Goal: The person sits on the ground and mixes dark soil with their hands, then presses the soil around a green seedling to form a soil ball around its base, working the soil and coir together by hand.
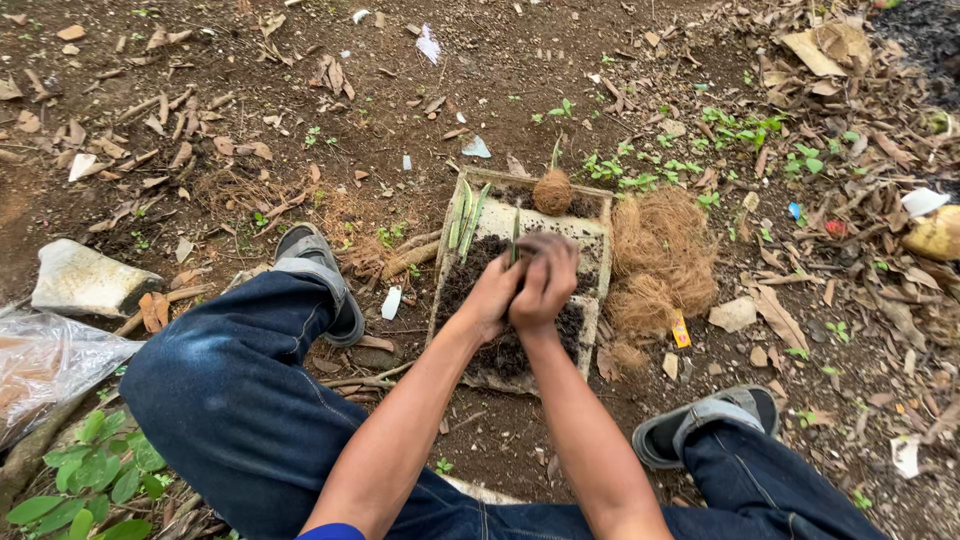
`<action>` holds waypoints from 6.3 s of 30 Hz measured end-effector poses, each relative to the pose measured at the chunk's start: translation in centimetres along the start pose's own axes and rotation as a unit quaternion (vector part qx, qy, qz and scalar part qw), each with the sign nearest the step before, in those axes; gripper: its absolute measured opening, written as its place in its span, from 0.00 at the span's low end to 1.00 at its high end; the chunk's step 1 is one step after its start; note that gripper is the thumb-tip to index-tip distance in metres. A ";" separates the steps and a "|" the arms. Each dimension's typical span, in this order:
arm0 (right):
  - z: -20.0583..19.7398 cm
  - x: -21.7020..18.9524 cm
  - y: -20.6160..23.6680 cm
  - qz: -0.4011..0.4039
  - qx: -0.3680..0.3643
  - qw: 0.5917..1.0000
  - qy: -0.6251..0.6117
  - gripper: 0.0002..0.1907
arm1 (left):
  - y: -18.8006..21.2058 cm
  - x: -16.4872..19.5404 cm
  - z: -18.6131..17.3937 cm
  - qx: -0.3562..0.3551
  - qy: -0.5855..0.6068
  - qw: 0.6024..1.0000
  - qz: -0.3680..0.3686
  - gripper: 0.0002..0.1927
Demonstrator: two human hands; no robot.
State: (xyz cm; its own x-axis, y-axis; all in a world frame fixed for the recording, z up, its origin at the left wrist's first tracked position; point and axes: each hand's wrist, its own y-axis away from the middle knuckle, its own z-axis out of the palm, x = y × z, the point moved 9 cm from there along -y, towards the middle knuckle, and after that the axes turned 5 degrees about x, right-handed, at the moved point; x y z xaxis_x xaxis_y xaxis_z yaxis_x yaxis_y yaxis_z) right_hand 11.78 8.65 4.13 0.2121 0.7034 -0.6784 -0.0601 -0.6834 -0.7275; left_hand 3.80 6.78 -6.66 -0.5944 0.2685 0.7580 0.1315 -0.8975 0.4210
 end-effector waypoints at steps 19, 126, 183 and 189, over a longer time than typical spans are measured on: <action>0.0 5.3 -0.2 0.328 0.067 0.915 -0.225 0.21 | 1.2 3.4 1.5 0.043 0.129 0.983 0.124 0.20; 0.2 -1.7 -0.7 0.098 -0.030 0.992 0.075 0.17 | -0.6 -0.6 -0.9 -0.031 0.055 0.998 0.019 0.15; 3.2 5.5 0.9 0.469 -0.063 0.835 -0.280 0.36 | 2.0 6.2 1.3 0.074 -0.078 0.984 0.145 0.28; 3.6 1.9 -0.2 0.347 -0.057 0.883 -0.312 0.32 | 1.0 4.8 -0.8 0.119 0.115 0.977 0.132 0.26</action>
State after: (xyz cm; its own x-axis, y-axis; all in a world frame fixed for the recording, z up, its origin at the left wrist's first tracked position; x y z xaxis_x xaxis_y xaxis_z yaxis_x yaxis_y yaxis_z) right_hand 8.64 10.79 2.62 -0.4177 0.0545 -0.9069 0.1409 -0.9822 -0.1239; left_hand 0.43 6.90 -3.06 -0.6734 -0.0709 0.7359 0.4691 -0.8103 0.3511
